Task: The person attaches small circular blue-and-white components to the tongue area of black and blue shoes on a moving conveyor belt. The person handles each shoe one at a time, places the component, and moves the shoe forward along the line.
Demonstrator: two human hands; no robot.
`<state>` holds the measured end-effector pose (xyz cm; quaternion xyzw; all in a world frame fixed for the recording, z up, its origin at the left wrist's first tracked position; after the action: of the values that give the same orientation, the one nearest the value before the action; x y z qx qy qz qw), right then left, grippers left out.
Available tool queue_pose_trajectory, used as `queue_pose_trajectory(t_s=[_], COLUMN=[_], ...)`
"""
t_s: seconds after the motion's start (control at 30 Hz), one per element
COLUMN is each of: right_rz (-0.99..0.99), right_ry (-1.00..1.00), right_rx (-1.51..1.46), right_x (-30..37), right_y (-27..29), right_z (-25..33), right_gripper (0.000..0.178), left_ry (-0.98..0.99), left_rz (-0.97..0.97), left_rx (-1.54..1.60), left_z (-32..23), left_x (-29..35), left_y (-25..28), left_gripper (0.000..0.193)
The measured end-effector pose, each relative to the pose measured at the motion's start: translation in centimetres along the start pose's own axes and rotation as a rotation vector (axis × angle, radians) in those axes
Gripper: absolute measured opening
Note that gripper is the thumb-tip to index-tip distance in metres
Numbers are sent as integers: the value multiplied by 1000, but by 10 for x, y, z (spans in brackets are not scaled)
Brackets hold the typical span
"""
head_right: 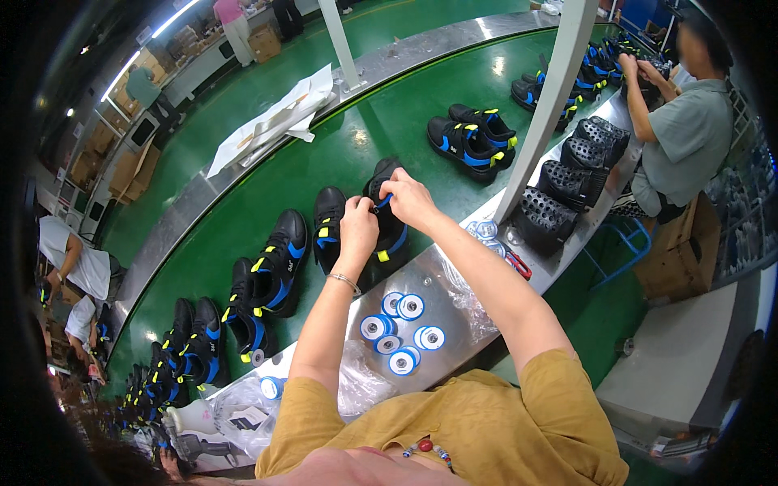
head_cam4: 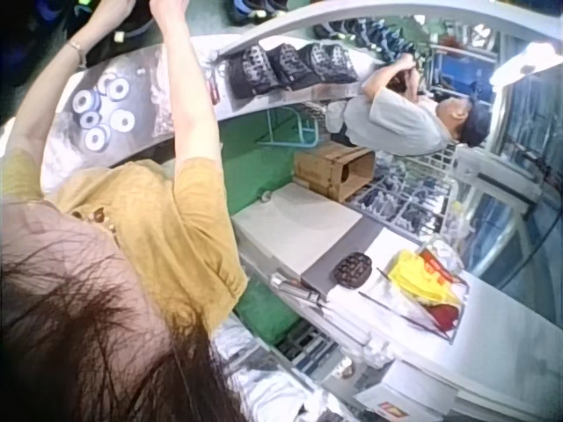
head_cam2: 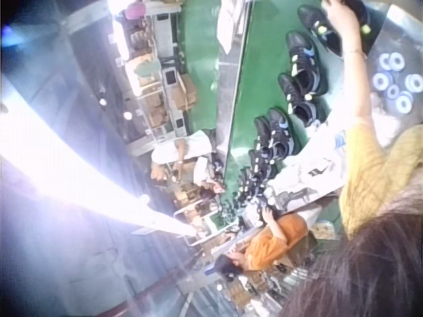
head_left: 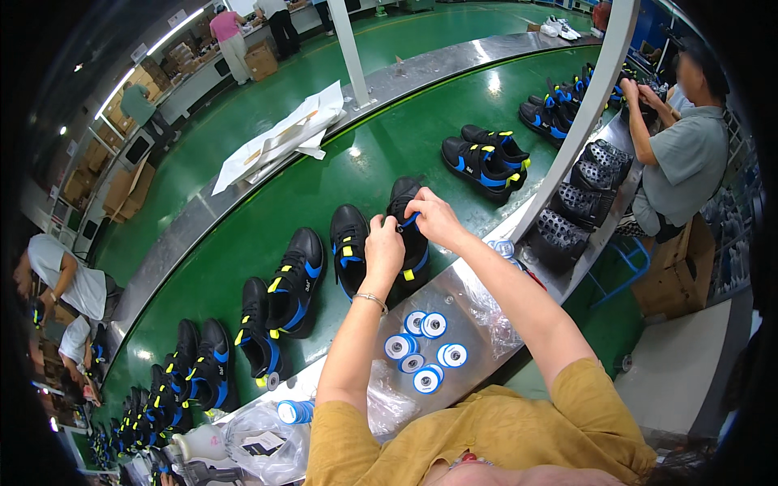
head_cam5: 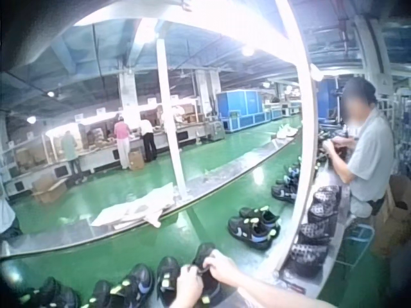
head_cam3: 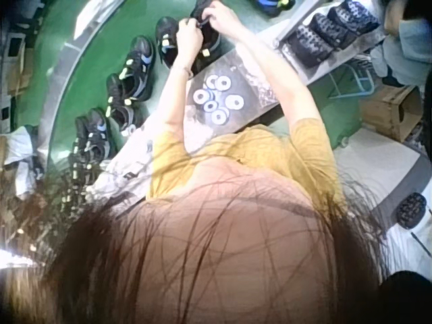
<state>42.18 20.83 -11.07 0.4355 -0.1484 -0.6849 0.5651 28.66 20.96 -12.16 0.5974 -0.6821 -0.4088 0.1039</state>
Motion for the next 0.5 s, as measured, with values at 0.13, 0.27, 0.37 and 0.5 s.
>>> queue_pose_trajectory(t_s=[0.13,0.27,0.37,0.5], right_rz=[-16,-5,49,91], right_ry=[142,211,221,248], right_rx=[140,223,268,324], right_x=[3,6,4,2], right_y=[-2,-5,-8,-15], right_z=[18,26,26,34], right_gripper=[15,14,15,15], left_ry=[-24,45,14,-45], left_rz=[-42,-50,-117,-146], left_rx=[-44,75,93,122], left_z=[7,8,8,3], left_x=[4,11,11,14], left_y=[-6,-7,-3,2], left_gripper=[14,25,26,22])
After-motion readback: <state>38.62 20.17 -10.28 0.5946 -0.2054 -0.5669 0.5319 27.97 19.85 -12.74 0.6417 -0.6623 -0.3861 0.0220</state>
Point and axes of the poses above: each hand's wrist, its own x-axis away from the middle knuckle, its own y-axis out of the back of the hand, z = x × y, the point moved 6 cm from there along -x, towards the middle knuckle, and after that the axes turned 7 degrees about x, right-handed, at the moved point
